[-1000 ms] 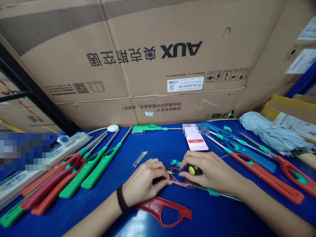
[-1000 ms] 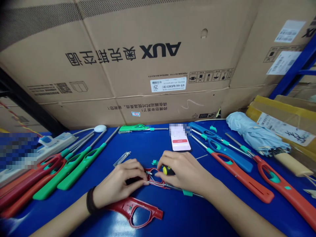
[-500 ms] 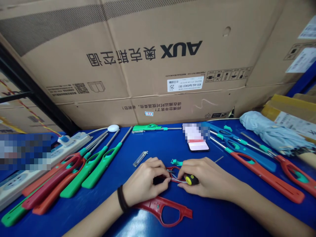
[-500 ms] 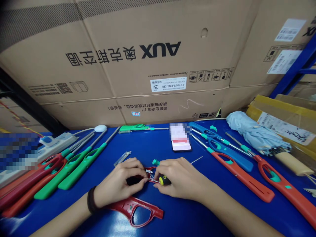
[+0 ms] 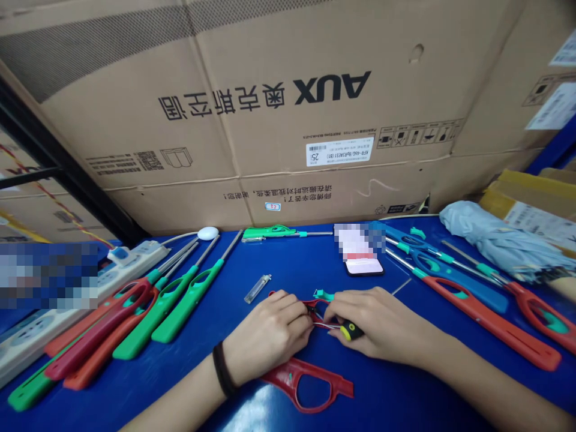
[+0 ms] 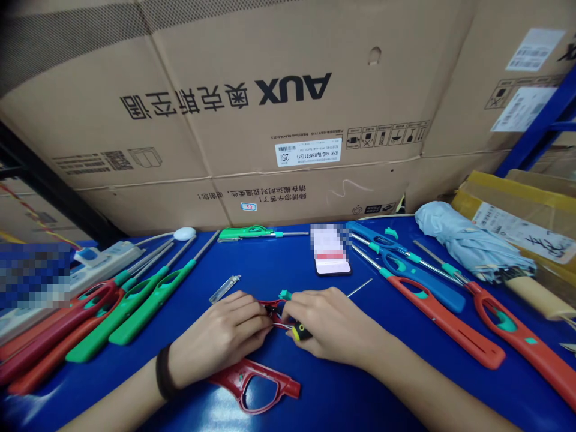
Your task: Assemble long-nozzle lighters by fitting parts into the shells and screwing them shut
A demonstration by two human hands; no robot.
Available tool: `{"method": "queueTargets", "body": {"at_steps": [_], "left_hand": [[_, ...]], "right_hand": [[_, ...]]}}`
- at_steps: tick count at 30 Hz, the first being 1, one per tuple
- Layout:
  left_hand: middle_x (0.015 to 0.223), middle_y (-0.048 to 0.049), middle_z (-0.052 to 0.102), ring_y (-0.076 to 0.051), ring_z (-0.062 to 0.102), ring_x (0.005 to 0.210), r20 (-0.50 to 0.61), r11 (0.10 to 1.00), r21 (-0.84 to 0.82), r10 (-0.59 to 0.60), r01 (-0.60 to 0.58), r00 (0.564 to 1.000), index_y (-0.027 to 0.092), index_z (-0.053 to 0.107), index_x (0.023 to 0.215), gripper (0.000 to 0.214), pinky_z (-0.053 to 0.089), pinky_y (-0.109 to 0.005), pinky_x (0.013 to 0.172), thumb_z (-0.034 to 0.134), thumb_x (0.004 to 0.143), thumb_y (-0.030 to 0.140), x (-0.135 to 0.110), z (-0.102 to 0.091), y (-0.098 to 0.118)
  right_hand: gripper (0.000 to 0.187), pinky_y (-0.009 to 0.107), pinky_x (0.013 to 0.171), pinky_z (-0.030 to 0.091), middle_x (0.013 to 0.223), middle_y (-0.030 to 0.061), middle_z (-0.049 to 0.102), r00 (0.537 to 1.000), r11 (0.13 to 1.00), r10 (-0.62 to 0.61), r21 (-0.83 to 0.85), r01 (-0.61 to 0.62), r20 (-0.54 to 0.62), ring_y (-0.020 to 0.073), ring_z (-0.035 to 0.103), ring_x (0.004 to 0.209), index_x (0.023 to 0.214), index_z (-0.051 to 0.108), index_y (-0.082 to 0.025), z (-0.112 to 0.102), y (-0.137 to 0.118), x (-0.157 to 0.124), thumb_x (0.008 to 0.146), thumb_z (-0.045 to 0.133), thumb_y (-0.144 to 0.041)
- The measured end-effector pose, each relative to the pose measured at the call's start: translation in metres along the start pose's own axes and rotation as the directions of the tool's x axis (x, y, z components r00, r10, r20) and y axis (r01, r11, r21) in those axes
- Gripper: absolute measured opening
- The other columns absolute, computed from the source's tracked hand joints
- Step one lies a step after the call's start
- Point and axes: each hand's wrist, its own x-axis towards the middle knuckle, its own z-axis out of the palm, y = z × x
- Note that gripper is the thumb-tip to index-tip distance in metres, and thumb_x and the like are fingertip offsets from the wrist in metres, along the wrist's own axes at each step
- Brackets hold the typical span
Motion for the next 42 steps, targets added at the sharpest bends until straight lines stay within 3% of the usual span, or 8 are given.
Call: {"method": "queueTargets", "body": {"at_steps": [3, 7, 10, 14, 29, 34, 39, 42], "left_hand": [[0.087, -0.0051, 0.063, -0.016, 0.057, 0.079, -0.026, 0.978, -0.172, -0.126, 0.120, 0.992, 0.017, 0.067, 0.085, 0.016, 0.046, -0.030, 0.074, 0.052, 0.090, 0.018, 0.000, -0.001, -0.002], [0.113, -0.0070, 0.059, -0.020, 0.057, 0.099, -0.067, 0.896, -0.354, -0.309, 0.267, 0.949, 0.019, 0.068, 0.077, 0.009, 0.046, -0.034, 0.088, 0.062, 0.082, 0.017, -0.001, 0.001, -0.005], [0.107, -0.0046, 0.063, -0.017, 0.061, 0.093, -0.018, 0.831, -0.458, -0.366, 0.317, 0.931, 0.020, 0.069, 0.078, 0.007, 0.049, -0.031, 0.085, 0.063, 0.082, 0.017, -0.002, 0.007, -0.007], [0.095, -0.0022, 0.067, -0.015, 0.063, 0.086, 0.007, 0.795, -0.508, -0.380, 0.331, 0.925, 0.021, 0.070, 0.080, 0.006, 0.050, -0.029, 0.080, 0.065, 0.082, 0.020, -0.003, 0.011, -0.010], [0.094, -0.0014, 0.072, -0.016, 0.067, 0.085, 0.072, 0.734, -0.543, -0.444, 0.409, 0.893, 0.023, 0.074, 0.078, 0.007, 0.050, -0.028, 0.079, 0.068, 0.079, 0.020, -0.001, 0.010, -0.015], [0.096, -0.0009, 0.072, -0.017, 0.066, 0.086, 0.057, 0.765, -0.508, -0.429, 0.396, 0.902, 0.022, 0.071, 0.077, 0.006, 0.051, -0.028, 0.079, 0.067, 0.079, 0.019, -0.003, 0.011, -0.015], [0.101, -0.0016, 0.071, -0.016, 0.066, 0.090, 0.006, 0.788, -0.525, -0.374, 0.321, 0.927, 0.023, 0.069, 0.094, 0.012, 0.051, -0.026, 0.081, 0.064, 0.083, 0.024, -0.005, 0.012, -0.013], [0.104, -0.0028, 0.071, -0.017, 0.066, 0.093, -0.012, 0.804, -0.517, -0.348, 0.292, 0.937, 0.023, 0.071, 0.089, 0.009, 0.051, -0.027, 0.083, 0.064, 0.083, 0.024, -0.004, 0.012, -0.012]], "right_hand": [[0.010, 0.025, 0.064, 0.043, 0.085, 0.0000, 0.066, 1.000, 0.999, -0.012, -0.031, 0.012, 0.007, 0.0166, 0.063, 0.079, 0.088, 0.063, -0.021, 0.000, 0.003, 0.000, 0.085, 0.055, -0.015], [0.011, 0.025, 0.063, 0.041, 0.089, 0.0001, 0.065, 0.999, 0.997, -0.020, -0.068, 0.023, 0.038, 0.0168, 0.062, 0.081, 0.086, 0.063, -0.021, -0.002, 0.004, 0.001, 0.081, 0.058, -0.012], [0.012, 0.025, 0.059, 0.039, 0.088, 0.0001, 0.064, 0.998, 0.995, -0.024, -0.094, 0.030, 0.063, 0.0170, 0.062, 0.078, 0.083, 0.062, -0.021, -0.003, 0.004, 0.001, 0.079, 0.059, -0.010], [0.011, 0.024, 0.057, 0.037, 0.085, -0.0006, 0.062, 0.998, 0.997, -0.007, -0.077, 0.011, 0.057, 0.0155, 0.060, 0.073, 0.082, 0.061, -0.021, -0.004, 0.004, 0.001, 0.080, 0.058, -0.011], [0.021, 0.022, 0.059, 0.038, 0.088, -0.0022, 0.062, 0.998, 0.997, 0.048, 0.052, -0.050, 0.029, 0.0132, 0.061, 0.073, 0.090, 0.066, -0.022, -0.002, 0.009, 0.003, 0.076, 0.059, -0.008], [0.025, 0.022, 0.062, 0.039, 0.088, -0.0017, 0.063, 0.999, 0.995, 0.054, 0.083, -0.054, 0.006, 0.0137, 0.062, 0.076, 0.096, 0.068, -0.024, -0.002, 0.011, 0.003, 0.077, 0.060, -0.009], [0.032, 0.023, 0.066, 0.042, 0.093, 0.0002, 0.065, 0.999, 0.996, 0.043, 0.078, -0.041, -0.023, 0.0155, 0.064, 0.083, 0.102, 0.068, -0.026, 0.002, 0.012, 0.002, 0.076, 0.062, -0.008], [0.032, 0.024, 0.068, 0.043, 0.096, 0.0015, 0.065, 0.999, 0.997, 0.016, 0.071, -0.013, -0.037, 0.0164, 0.064, 0.086, 0.103, 0.068, -0.024, 0.004, 0.012, 0.002, 0.076, 0.063, -0.008]]}}
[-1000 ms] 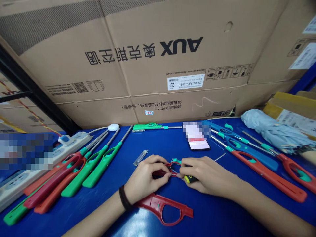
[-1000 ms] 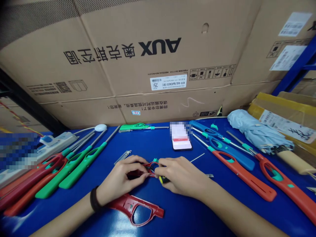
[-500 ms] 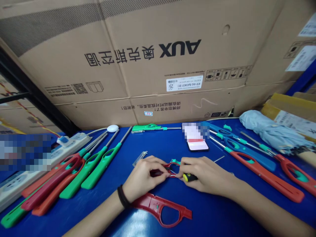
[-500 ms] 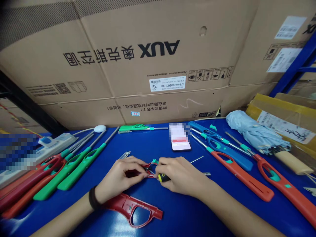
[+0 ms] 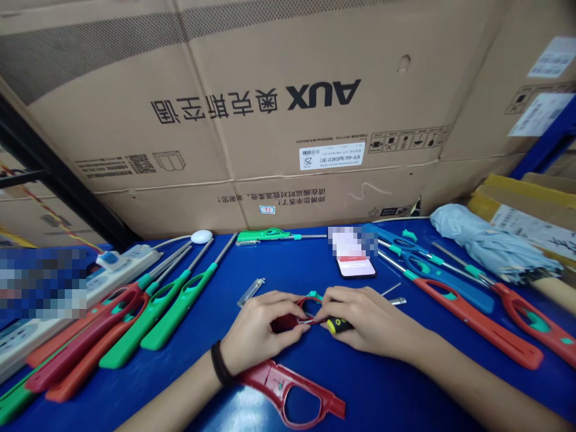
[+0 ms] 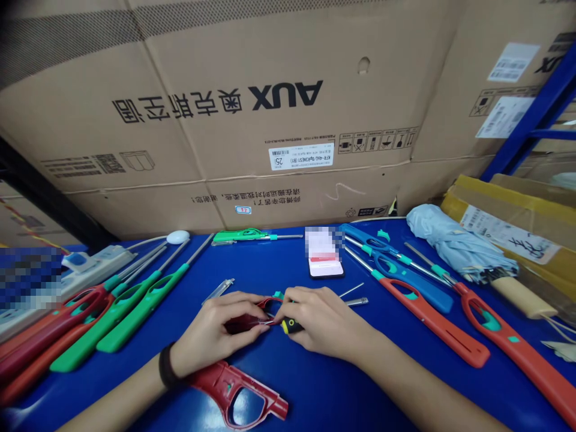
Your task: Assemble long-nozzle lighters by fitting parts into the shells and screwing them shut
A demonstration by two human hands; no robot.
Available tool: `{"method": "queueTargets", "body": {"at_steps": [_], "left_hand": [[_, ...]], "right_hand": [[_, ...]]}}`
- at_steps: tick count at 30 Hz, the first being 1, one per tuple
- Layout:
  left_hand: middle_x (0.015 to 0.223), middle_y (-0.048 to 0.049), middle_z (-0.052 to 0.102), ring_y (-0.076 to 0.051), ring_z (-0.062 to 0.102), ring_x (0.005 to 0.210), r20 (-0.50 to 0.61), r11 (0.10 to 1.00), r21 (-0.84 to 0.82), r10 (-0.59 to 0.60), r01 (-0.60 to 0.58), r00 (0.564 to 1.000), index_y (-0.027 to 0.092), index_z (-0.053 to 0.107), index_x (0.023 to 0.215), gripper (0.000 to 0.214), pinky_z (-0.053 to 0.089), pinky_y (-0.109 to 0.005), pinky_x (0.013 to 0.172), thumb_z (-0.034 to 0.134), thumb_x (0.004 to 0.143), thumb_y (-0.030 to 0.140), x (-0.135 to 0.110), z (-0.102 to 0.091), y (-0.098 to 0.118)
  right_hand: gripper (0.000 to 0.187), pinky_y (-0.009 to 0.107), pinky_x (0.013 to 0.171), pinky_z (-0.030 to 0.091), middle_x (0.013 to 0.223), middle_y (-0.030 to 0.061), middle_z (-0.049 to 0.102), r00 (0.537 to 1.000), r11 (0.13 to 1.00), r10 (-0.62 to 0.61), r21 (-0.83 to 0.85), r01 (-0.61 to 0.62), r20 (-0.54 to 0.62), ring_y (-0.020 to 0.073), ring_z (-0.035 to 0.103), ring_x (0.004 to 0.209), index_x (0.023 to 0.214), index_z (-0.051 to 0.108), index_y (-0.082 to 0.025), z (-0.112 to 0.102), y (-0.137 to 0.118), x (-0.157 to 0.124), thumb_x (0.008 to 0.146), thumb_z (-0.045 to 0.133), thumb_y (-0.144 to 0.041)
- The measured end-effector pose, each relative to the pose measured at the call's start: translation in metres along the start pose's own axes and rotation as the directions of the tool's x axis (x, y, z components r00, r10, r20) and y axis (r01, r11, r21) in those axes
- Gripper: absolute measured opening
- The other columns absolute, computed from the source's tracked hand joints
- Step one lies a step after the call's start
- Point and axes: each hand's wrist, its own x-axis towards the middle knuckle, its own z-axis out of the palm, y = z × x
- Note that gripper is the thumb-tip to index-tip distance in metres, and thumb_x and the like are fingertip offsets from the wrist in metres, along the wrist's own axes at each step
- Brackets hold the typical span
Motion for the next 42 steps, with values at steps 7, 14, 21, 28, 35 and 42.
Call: {"method": "queueTargets", "body": {"at_steps": [7, 14, 21, 28, 35, 42], "left_hand": [[0.099, -0.0010, 0.072, -0.017, 0.067, 0.086, 0.009, 0.997, -0.029, -0.070, 0.070, 0.998, 0.026, 0.073, 0.087, 0.016, 0.052, -0.027, 0.078, 0.063, 0.080, 0.017, 0.004, -0.001, 0.002], [0.096, -0.0007, 0.072, -0.016, 0.066, 0.087, 0.105, 0.988, -0.086, -0.120, 0.129, 0.987, 0.025, 0.073, 0.091, 0.020, 0.050, -0.026, 0.082, 0.061, 0.081, 0.013, 0.009, -0.005, 0.002], [0.098, -0.0016, 0.070, -0.015, 0.064, 0.090, 0.152, 0.984, -0.143, -0.087, 0.109, 0.984, 0.023, 0.071, 0.095, 0.016, 0.048, -0.025, 0.084, 0.059, 0.087, 0.018, 0.010, -0.009, -0.001], [0.098, -0.0020, 0.070, -0.016, 0.065, 0.090, 0.136, 0.983, -0.129, -0.116, 0.134, 0.984, 0.023, 0.072, 0.092, 0.014, 0.049, -0.025, 0.083, 0.062, 0.084, 0.019, 0.009, -0.007, 0.001], [0.101, -0.0036, 0.070, -0.017, 0.065, 0.091, 0.152, 0.977, -0.161, -0.114, 0.138, 0.982, 0.022, 0.071, 0.097, 0.018, 0.050, -0.028, 0.084, 0.060, 0.083, 0.017, 0.010, -0.009, 0.000], [0.093, -0.0021, 0.069, -0.016, 0.064, 0.085, 0.177, 0.976, -0.131, -0.151, 0.176, 0.973, 0.019, 0.064, 0.090, 0.008, 0.050, -0.027, 0.080, 0.059, 0.085, 0.019, 0.008, -0.013, 0.002]], "right_hand": [[0.029, 0.025, 0.063, 0.043, 0.094, 0.0012, 0.065, 1.000, 0.998, -0.020, -0.052, 0.020, 0.016, 0.0167, 0.064, 0.081, 0.100, 0.070, -0.023, -0.001, 0.001, 0.002, 0.076, 0.063, -0.008], [0.029, 0.025, 0.068, 0.045, 0.099, 0.0009, 0.064, 0.999, 0.999, -0.037, -0.037, 0.037, 0.002, 0.0162, 0.064, 0.085, 0.099, 0.070, -0.024, 0.000, 0.003, -0.001, 0.077, 0.062, -0.007], [0.030, 0.026, 0.061, 0.042, 0.102, 0.0031, 0.061, 1.000, 0.991, -0.027, -0.132, 0.026, -0.010, 0.0160, 0.061, 0.079, 0.099, 0.071, -0.026, -0.003, 0.000, -0.001, 0.077, 0.062, -0.008], [0.025, 0.027, 0.063, 0.044, 0.101, 0.0039, 0.062, 1.000, 0.990, -0.020, -0.142, 0.020, 0.001, 0.0181, 0.061, 0.087, 0.093, 0.071, -0.022, -0.001, -0.003, 0.002, 0.076, 0.061, -0.007], [0.023, 0.027, 0.067, 0.046, 0.100, 0.0038, 0.063, 1.000, 0.995, -0.005, -0.103, 0.006, 0.008, 0.0180, 0.061, 0.090, 0.092, 0.070, -0.021, -0.002, -0.006, 0.001, 0.077, 0.059, -0.007], [0.018, 0.027, 0.068, 0.046, 0.096, 0.0013, 0.065, 0.994, 1.000, -0.006, -0.031, 0.003, -0.112, 0.0170, 0.062, 0.088, 0.097, 0.067, -0.023, 0.000, -0.002, 0.001, 0.083, 0.058, -0.016]]}}
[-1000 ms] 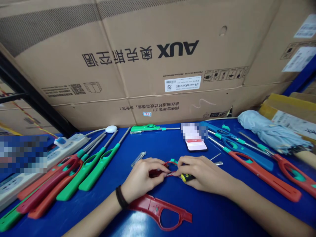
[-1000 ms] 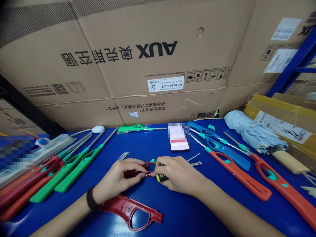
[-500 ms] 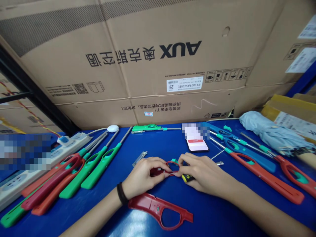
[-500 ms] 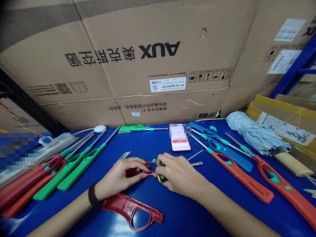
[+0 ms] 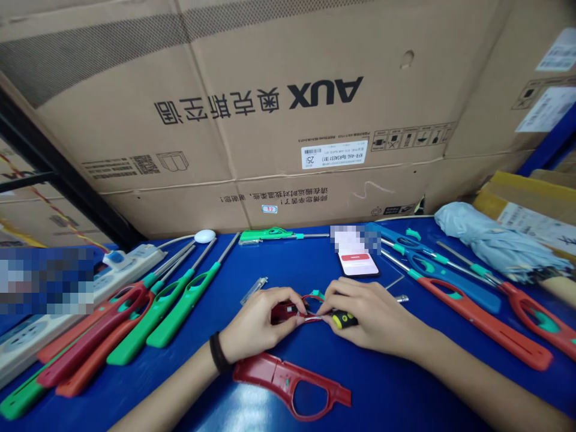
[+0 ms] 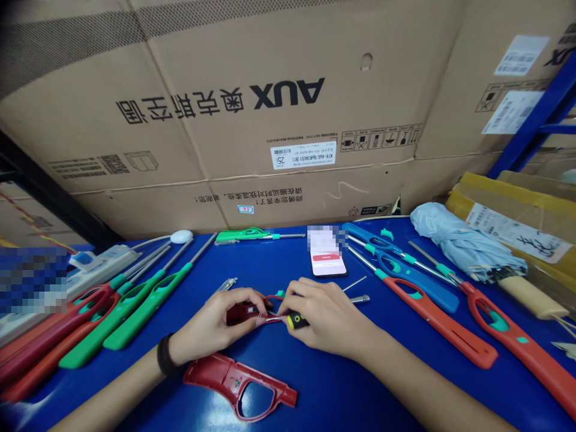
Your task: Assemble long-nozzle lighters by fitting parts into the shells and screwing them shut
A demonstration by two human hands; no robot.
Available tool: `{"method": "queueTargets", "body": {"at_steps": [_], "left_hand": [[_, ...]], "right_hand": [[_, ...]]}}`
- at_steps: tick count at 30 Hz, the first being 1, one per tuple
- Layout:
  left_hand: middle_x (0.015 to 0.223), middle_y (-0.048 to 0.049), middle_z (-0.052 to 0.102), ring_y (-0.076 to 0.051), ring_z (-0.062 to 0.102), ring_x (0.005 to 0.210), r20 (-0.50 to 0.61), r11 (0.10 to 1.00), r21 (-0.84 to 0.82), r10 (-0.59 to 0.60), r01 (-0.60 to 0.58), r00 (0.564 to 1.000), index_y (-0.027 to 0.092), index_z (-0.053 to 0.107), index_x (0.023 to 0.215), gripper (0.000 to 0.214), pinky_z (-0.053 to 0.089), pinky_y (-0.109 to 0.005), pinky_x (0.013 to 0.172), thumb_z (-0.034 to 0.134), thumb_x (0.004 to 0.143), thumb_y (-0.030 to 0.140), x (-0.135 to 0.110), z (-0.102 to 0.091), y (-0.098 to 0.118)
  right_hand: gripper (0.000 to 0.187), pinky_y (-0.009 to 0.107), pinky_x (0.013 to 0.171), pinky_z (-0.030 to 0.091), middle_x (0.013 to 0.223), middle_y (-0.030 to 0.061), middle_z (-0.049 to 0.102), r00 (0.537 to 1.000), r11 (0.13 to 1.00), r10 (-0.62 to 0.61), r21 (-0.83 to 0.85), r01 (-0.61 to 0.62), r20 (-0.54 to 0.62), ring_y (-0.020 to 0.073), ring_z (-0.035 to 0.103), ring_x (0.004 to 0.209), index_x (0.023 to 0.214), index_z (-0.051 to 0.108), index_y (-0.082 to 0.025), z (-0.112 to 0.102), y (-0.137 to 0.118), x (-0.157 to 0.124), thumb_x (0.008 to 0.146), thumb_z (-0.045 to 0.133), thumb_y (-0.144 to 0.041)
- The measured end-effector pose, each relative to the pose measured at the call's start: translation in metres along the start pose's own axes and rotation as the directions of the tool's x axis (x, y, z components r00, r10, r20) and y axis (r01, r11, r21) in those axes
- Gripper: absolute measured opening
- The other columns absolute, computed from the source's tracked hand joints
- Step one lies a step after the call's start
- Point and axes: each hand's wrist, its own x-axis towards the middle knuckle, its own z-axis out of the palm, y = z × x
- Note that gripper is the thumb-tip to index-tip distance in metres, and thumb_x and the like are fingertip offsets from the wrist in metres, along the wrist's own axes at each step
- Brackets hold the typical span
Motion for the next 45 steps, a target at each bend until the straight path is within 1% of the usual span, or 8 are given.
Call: {"method": "queueTargets", "body": {"at_steps": [6, 10, 16, 24, 31, 36, 41, 45], "left_hand": [[0.104, -0.0034, 0.066, -0.017, 0.061, 0.094, 0.003, 0.999, -0.015, 0.039, -0.039, 0.999, 0.020, 0.055, 0.111, 0.028, 0.049, -0.030, 0.086, 0.062, 0.083, 0.020, -0.003, -0.001, 0.000], [0.102, -0.0043, 0.066, -0.019, 0.059, 0.091, 0.003, 0.994, 0.098, 0.044, -0.044, 0.999, 0.022, 0.061, 0.110, 0.027, 0.047, -0.033, 0.083, 0.064, 0.083, 0.024, -0.004, -0.004, -0.004], [0.104, -0.0057, 0.063, -0.019, 0.058, 0.096, 0.023, 0.997, 0.050, 0.063, -0.064, 0.998, 0.023, 0.064, 0.111, 0.028, 0.046, -0.034, 0.088, 0.066, 0.083, 0.027, -0.003, 0.000, -0.002], [0.101, -0.0062, 0.063, -0.019, 0.057, 0.093, -0.008, 0.990, 0.100, 0.104, -0.102, 0.995, 0.023, 0.065, 0.110, 0.028, 0.046, -0.032, 0.085, 0.065, 0.084, 0.032, -0.004, 0.003, -0.003], [0.097, -0.0050, 0.064, -0.019, 0.059, 0.089, 0.001, 0.978, 0.163, 0.130, -0.128, 0.992, 0.023, 0.067, 0.106, 0.027, 0.045, -0.032, 0.084, 0.067, 0.082, 0.035, -0.005, -0.003, -0.003], [0.097, -0.0053, 0.063, -0.019, 0.059, 0.090, 0.019, 0.984, 0.114, 0.139, -0.140, 0.990, 0.023, 0.068, 0.105, 0.026, 0.045, -0.033, 0.087, 0.067, 0.082, 0.034, -0.004, 0.001, -0.001], [0.098, -0.0051, 0.062, -0.019, 0.058, 0.093, 0.035, 0.985, 0.102, 0.137, -0.140, 0.990, 0.024, 0.068, 0.105, 0.025, 0.043, -0.034, 0.091, 0.068, 0.081, 0.034, -0.004, 0.004, 0.001], [0.098, -0.0050, 0.062, -0.019, 0.058, 0.093, 0.048, 0.984, 0.103, 0.144, -0.148, 0.988, 0.024, 0.068, 0.106, 0.027, 0.044, -0.033, 0.090, 0.068, 0.082, 0.035, -0.005, 0.004, 0.001]], "right_hand": [[0.017, 0.028, 0.069, 0.048, 0.094, 0.0018, 0.067, 0.981, 0.993, 0.110, -0.029, -0.117, -0.162, 0.0179, 0.064, 0.086, 0.101, 0.063, -0.022, 0.004, 0.007, 0.002, 0.085, 0.060, -0.025], [0.019, 0.028, 0.068, 0.049, 0.094, 0.0019, 0.068, 0.984, 0.991, 0.115, -0.055, -0.123, -0.139, 0.0182, 0.065, 0.086, 0.104, 0.065, -0.024, 0.005, 0.010, 0.002, 0.087, 0.058, -0.028], [0.024, 0.028, 0.069, 0.050, 0.096, 0.0026, 0.069, 0.982, 0.988, 0.124, -0.074, -0.136, -0.145, 0.0189, 0.065, 0.087, 0.110, 0.064, -0.023, 0.009, 0.010, 0.005, 0.087, 0.058, -0.027], [0.010, 0.028, 0.068, 0.048, 0.088, 0.0015, 0.069, 0.986, 0.987, 0.154, -0.042, -0.157, -0.070, 0.0189, 0.065, 0.083, 0.087, 0.065, -0.021, 0.007, 0.013, 0.009, 0.080, 0.063, -0.015], [0.021, 0.029, 0.071, 0.049, 0.094, 0.0032, 0.068, 0.989, 0.994, 0.103, -0.013, -0.105, -0.109, 0.0185, 0.064, 0.086, 0.105, 0.066, -0.023, 0.011, 0.012, 0.005, 0.089, 0.056, -0.034], [0.030, 0.030, 0.072, 0.049, 0.099, 0.0032, 0.068, 0.987, 0.994, 0.111, -0.009, -0.113, -0.114, 0.0189, 0.064, 0.089, 0.117, 0.061, -0.027, 0.015, 0.006, 0.009, 0.089, 0.056, -0.034], [0.016, 0.030, 0.070, 0.048, 0.091, 0.0019, 0.068, 0.988, 0.992, 0.122, -0.008, -0.123, -0.090, 0.0192, 0.064, 0.085, 0.098, 0.066, -0.023, 0.014, 0.002, 0.014, 0.088, 0.058, -0.032], [0.013, 0.031, 0.072, 0.049, 0.093, 0.0019, 0.071, 0.981, 0.986, 0.165, 0.019, -0.164, -0.100, 0.0195, 0.066, 0.085, 0.096, 0.066, -0.022, 0.010, 0.003, 0.012, 0.085, 0.059, -0.024]]}}
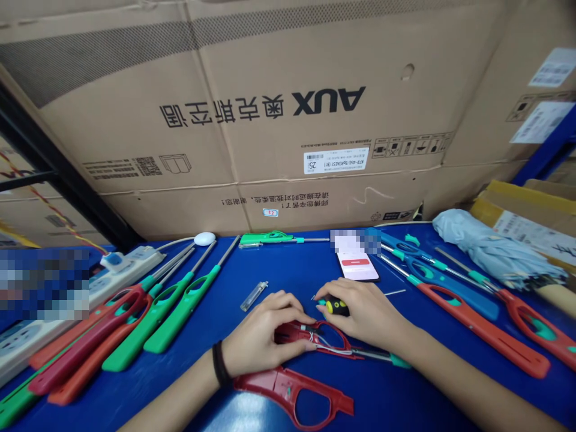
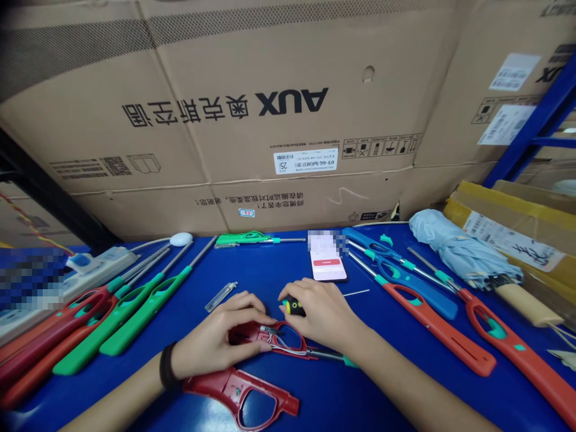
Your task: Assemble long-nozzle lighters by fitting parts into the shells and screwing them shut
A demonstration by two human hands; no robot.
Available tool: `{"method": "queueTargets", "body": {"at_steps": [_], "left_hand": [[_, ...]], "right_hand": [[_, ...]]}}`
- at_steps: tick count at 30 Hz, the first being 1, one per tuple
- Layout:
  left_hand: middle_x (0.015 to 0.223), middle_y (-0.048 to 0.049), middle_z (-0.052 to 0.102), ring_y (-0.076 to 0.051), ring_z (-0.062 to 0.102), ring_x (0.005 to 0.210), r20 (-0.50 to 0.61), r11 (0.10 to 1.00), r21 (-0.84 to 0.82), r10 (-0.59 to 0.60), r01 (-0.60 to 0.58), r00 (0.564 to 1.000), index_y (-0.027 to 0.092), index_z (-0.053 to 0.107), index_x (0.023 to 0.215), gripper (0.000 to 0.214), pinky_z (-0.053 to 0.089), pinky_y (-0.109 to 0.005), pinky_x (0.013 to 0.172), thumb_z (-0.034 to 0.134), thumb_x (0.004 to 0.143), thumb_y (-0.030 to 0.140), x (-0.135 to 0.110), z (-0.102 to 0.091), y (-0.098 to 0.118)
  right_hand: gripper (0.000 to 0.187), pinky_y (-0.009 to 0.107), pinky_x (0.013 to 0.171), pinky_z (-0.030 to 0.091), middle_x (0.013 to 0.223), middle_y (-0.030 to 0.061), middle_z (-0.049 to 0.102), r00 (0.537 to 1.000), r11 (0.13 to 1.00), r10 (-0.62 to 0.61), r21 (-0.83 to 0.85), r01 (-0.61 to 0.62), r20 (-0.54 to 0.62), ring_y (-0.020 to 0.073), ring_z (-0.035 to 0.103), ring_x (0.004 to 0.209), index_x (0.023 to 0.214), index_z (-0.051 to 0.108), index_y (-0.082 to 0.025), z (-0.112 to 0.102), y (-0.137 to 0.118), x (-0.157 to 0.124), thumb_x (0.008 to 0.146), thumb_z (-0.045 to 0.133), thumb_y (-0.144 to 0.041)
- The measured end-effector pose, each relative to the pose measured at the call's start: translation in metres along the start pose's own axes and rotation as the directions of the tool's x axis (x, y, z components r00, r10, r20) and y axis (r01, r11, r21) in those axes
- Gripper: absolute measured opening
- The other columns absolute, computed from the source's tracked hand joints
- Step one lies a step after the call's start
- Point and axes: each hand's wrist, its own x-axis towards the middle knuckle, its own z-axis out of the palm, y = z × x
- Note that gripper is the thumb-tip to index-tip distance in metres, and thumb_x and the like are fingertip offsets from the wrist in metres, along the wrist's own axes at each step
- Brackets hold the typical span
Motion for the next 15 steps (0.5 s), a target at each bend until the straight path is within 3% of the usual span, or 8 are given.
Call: {"method": "queueTargets", "body": {"at_steps": [9, 15], "left_hand": [[0.097, -0.0050, 0.061, -0.018, 0.057, 0.090, 0.011, 1.000, 0.005, -0.013, 0.013, 1.000, 0.023, 0.067, 0.107, 0.028, 0.045, -0.033, 0.088, 0.067, 0.082, 0.035, 0.000, -0.001, -0.002], [0.096, -0.0049, 0.061, -0.018, 0.058, 0.090, 0.004, 1.000, 0.011, -0.006, 0.006, 1.000, 0.024, 0.067, 0.107, 0.028, 0.044, -0.033, 0.089, 0.067, 0.082, 0.036, 0.000, 0.000, -0.004]], "right_hand": [[0.029, 0.033, 0.079, 0.052, 0.106, 0.0009, 0.070, 0.999, 1.000, -0.006, -0.003, 0.006, -0.039, 0.0188, 0.065, 0.094, 0.114, 0.063, -0.027, -0.011, 0.008, -0.005, 0.087, 0.054, -0.021], [0.026, 0.031, 0.079, 0.053, 0.105, -0.0005, 0.070, 0.997, 0.999, -0.039, -0.031, 0.037, -0.060, 0.0188, 0.066, 0.095, 0.110, 0.064, -0.026, -0.013, 0.016, -0.007, 0.084, 0.062, -0.028]]}}
